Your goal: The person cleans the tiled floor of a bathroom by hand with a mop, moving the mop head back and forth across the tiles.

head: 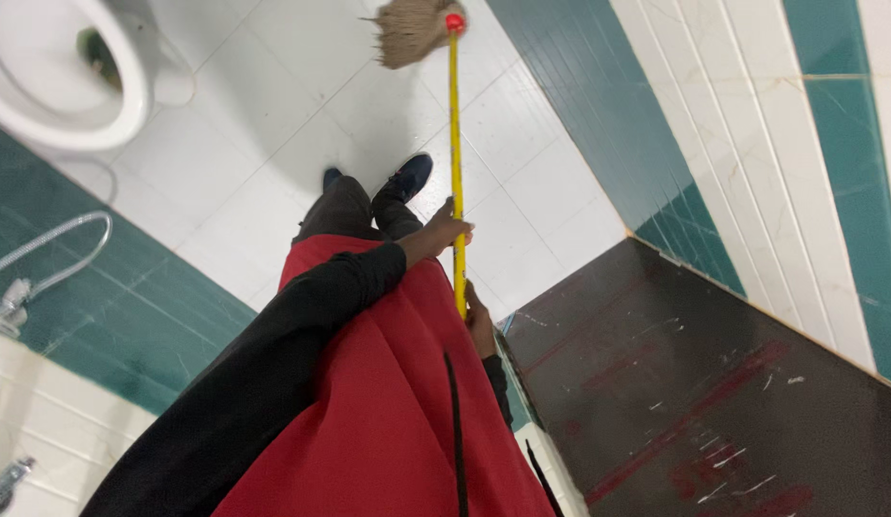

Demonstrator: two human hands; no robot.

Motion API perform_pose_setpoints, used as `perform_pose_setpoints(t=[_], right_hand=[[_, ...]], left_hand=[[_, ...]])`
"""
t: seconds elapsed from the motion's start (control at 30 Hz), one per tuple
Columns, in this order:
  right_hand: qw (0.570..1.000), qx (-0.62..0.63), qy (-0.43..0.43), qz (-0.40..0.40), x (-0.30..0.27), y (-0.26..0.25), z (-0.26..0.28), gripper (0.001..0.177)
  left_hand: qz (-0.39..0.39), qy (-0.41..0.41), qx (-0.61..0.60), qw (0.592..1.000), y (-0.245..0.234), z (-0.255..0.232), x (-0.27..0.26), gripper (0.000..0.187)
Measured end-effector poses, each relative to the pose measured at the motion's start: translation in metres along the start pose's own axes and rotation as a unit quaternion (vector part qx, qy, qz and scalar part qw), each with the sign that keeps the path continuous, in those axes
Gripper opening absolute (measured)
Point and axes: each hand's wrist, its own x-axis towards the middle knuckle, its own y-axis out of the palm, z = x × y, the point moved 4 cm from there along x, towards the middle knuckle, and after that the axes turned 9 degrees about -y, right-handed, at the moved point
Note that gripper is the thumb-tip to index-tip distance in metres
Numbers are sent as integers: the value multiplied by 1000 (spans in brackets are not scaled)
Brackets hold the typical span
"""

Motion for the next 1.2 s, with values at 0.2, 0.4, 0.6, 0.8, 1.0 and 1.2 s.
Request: perform_pose_setpoints(t=[0.2,0.4,0.6,0.8,1.0,1.2], right_hand=[[993,70,-45,89,32,3,12,78],[951,-259,-66,156,45,35,31,80],[912,-287,-146,253,24,84,46,75],[855,-285,-245,358,-4,142,77,72],[855,-272,49,438,-33,171,95,76],[844,-247,9,476,-34,137,89,78]], left_hand=[[-36,63,-42,996,-21,-20,-2,57],[-124,65,-129,982,-81,-11,-34,52],[-209,64,-219,951,-145,34,-77,59],[-228,177,-323,902,-220,95,-123,58],[-333,139,-373,855,-267,143,-169,62],[-383,77,-414,822,-234,158,-165,85]])
